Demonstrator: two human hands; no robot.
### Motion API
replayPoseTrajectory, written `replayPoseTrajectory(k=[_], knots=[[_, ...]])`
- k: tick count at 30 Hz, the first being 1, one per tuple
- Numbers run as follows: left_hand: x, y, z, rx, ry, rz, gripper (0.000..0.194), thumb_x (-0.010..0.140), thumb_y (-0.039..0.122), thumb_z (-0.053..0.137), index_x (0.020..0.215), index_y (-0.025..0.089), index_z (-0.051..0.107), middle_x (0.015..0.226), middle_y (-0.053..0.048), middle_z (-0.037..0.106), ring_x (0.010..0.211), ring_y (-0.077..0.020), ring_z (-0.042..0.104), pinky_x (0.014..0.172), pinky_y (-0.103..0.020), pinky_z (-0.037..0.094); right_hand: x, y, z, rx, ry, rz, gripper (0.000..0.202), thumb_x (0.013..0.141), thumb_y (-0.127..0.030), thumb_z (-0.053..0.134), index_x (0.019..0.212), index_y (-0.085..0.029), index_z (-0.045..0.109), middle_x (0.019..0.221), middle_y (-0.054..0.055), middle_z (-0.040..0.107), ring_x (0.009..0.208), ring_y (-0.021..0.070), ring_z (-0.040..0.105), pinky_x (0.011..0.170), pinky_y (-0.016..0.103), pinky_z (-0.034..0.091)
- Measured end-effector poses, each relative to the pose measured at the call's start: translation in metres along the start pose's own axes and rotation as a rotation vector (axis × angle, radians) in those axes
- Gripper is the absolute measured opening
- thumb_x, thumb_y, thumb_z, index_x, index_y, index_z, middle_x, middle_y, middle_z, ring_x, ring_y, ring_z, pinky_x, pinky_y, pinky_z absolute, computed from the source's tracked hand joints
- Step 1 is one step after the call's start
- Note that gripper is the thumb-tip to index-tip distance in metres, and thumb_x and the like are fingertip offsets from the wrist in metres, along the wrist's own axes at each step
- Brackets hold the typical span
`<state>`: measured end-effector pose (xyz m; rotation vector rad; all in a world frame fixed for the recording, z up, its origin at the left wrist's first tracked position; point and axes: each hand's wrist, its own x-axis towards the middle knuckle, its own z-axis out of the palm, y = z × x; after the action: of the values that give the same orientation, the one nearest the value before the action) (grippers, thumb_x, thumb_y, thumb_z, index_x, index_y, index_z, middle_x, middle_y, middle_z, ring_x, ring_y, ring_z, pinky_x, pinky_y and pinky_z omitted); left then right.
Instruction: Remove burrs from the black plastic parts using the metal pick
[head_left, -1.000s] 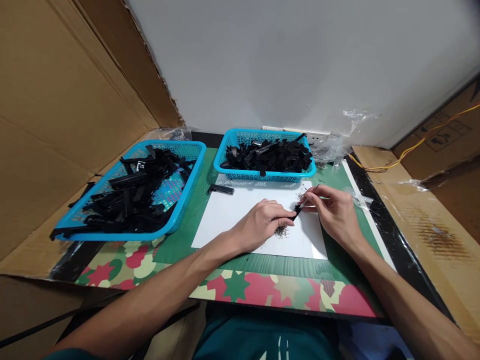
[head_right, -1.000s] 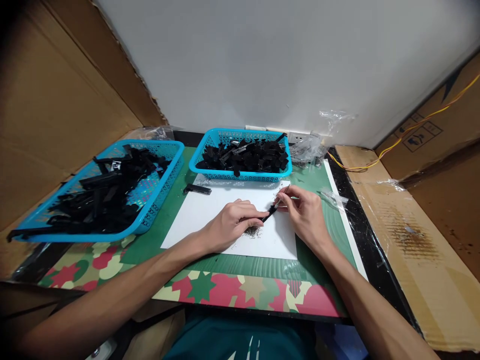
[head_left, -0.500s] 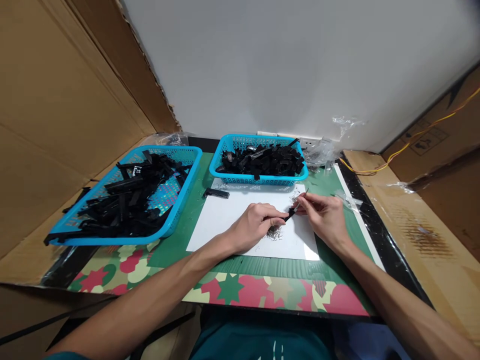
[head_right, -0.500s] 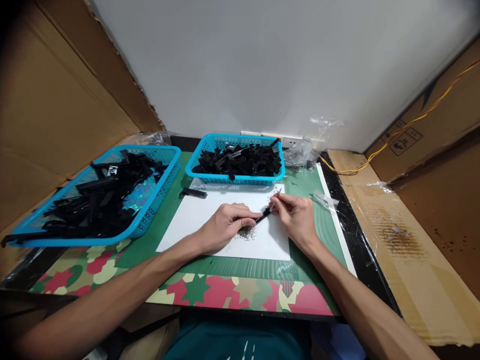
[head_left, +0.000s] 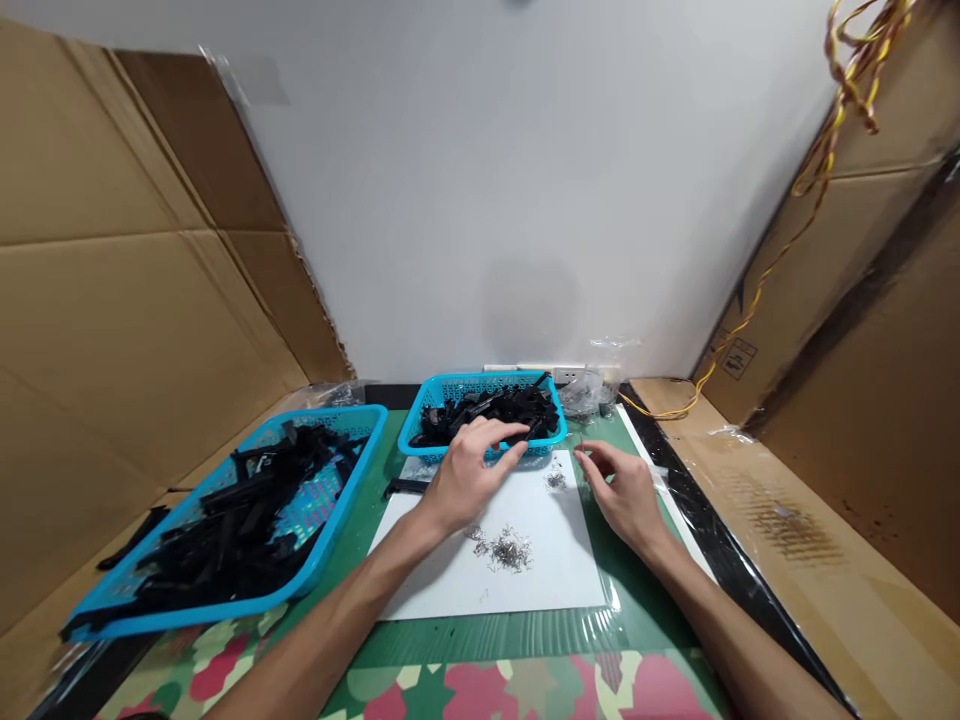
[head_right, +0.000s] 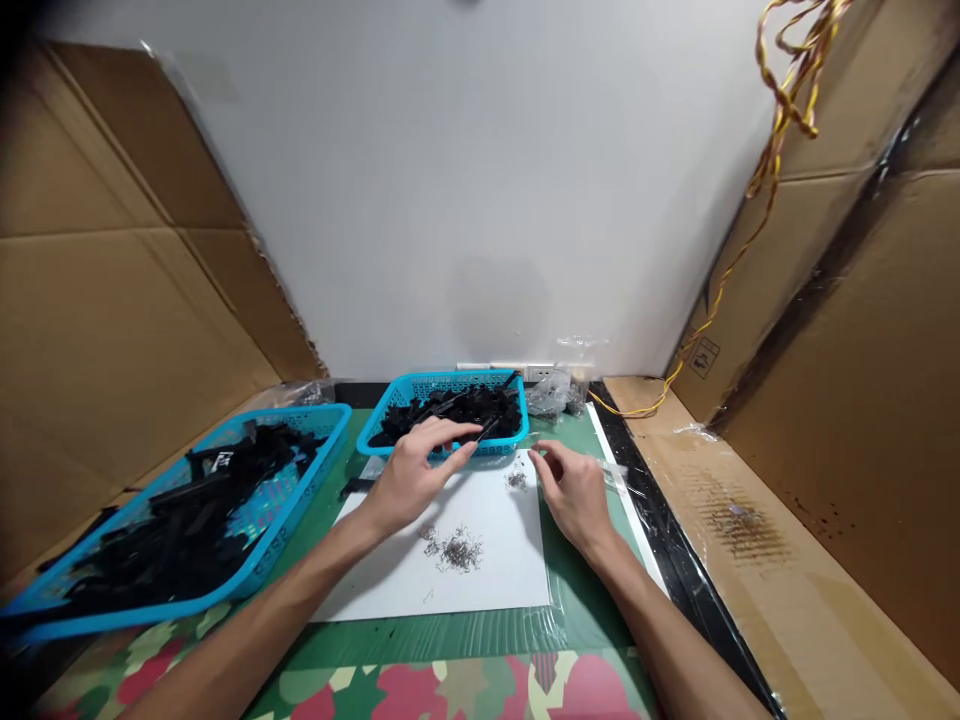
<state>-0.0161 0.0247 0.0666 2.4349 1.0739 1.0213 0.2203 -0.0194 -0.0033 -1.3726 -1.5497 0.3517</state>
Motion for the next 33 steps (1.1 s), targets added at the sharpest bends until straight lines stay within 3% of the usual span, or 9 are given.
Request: replayPoseTrajectory(k=[5,10,14,17,20,22,25,29,33], knots=[[0.049,-0.001,-0.010,0.297,-0.170,0.150,0.025,0.101,0.027,0.060,0.118,0.017,0.074,0.112,-0.009,0.077,0.103,-0.0255,0.063,0.098,-0.044,0.045,0.000,0.000,0.000,-0.093,-0.047,-0.061,0.032,0.105,-0.040,0.051,0.106,-0.022,0.076,0.087,0.007,0.081,0.071,0.0249,0.074,0.068,0.032,0.049],[0.069,-0.018,-0.007,0.272,-0.414,0.301,0.025,0.097,0.013,0.057,0.113,0.018,0.075,0.108,-0.008,0.077,0.103,-0.0241,0.064,0.095,-0.039,0.047,0.005,0.004,-0.006,-0.105,-0.054,-0.043,0.034,0.106,-0.040,0.048,0.108,-0.022,0.076,0.088,0.008,0.081,0.073,0.0254,0.075,0.067,0.032,0.048],[0.069,-0.021,-0.005,0.231,-0.384,0.320,0.023,0.098,0.015,0.056,0.108,0.018,0.077,0.126,-0.012,0.073,0.114,-0.0253,0.066,0.104,-0.044,0.047,0.009,0.008,-0.012,-0.086,-0.032,-0.020,0.037,0.107,-0.040,0.044,0.109,-0.020,0.075,0.081,0.007,0.076,0.067,0.0230,0.070,0.065,0.031,0.047],[0.063,-0.018,-0.014,0.200,-0.298,0.290,0.026,0.102,0.021,0.053,0.113,0.019,0.076,0.129,-0.011,0.072,0.119,-0.0251,0.065,0.107,-0.045,0.048,0.014,0.013,-0.020,-0.070,0.025,0.041,0.038,0.106,-0.039,0.040,0.113,-0.019,0.072,0.075,0.005,0.071,0.065,0.0218,0.066,0.064,0.030,0.044],[0.049,-0.019,-0.042,0.220,-0.163,0.182,0.030,0.103,0.027,0.049,0.111,0.019,0.077,0.121,-0.009,0.076,0.114,-0.0239,0.067,0.105,-0.041,0.049,0.019,0.023,-0.033,-0.102,0.059,0.097,0.036,0.103,-0.037,0.039,0.108,-0.019,0.071,0.081,0.006,0.071,0.072,0.0231,0.066,0.067,0.031,0.045],[0.033,-0.027,-0.070,0.301,-0.106,0.025,0.035,0.103,0.034,0.048,0.113,0.019,0.077,0.118,-0.009,0.077,0.110,-0.0248,0.067,0.100,-0.038,0.050,0.020,0.029,-0.039,-0.130,-0.006,0.078,0.032,0.099,-0.035,0.041,0.094,-0.020,0.069,0.087,0.008,0.073,0.077,0.0238,0.066,0.072,0.032,0.046],[0.003,-0.049,-0.118,0.469,-0.127,-0.280,0.040,0.099,0.041,0.047,0.111,0.018,0.078,0.102,-0.008,0.079,0.091,-0.0245,0.069,0.083,-0.032,0.049,0.017,0.034,-0.039,-0.238,-0.085,0.019,0.026,0.094,-0.035,0.046,0.087,-0.021,0.067,0.087,0.009,0.071,0.080,0.0252,0.066,0.073,0.034,0.046],[-0.045,-0.084,-0.177,0.614,-0.174,-0.521,0.037,0.087,0.045,0.054,0.094,0.019,0.080,0.074,-0.006,0.070,0.070,-0.0236,0.063,0.066,-0.030,0.040,0.007,0.030,-0.023,-0.237,-0.233,-0.049,0.026,0.094,-0.041,0.052,0.086,-0.022,0.069,0.077,0.006,0.067,0.071,0.0240,0.065,0.068,0.033,0.045],[-0.086,-0.103,-0.208,0.552,-0.256,-0.680,0.036,0.079,0.052,0.060,0.083,0.019,0.076,0.075,-0.006,0.069,0.070,-0.0226,0.060,0.063,-0.029,0.038,-0.004,0.027,-0.007,-0.219,-0.384,-0.040,0.024,0.090,-0.042,0.059,0.081,-0.024,0.071,0.077,0.006,0.072,0.070,0.0251,0.066,0.065,0.033,0.045]])
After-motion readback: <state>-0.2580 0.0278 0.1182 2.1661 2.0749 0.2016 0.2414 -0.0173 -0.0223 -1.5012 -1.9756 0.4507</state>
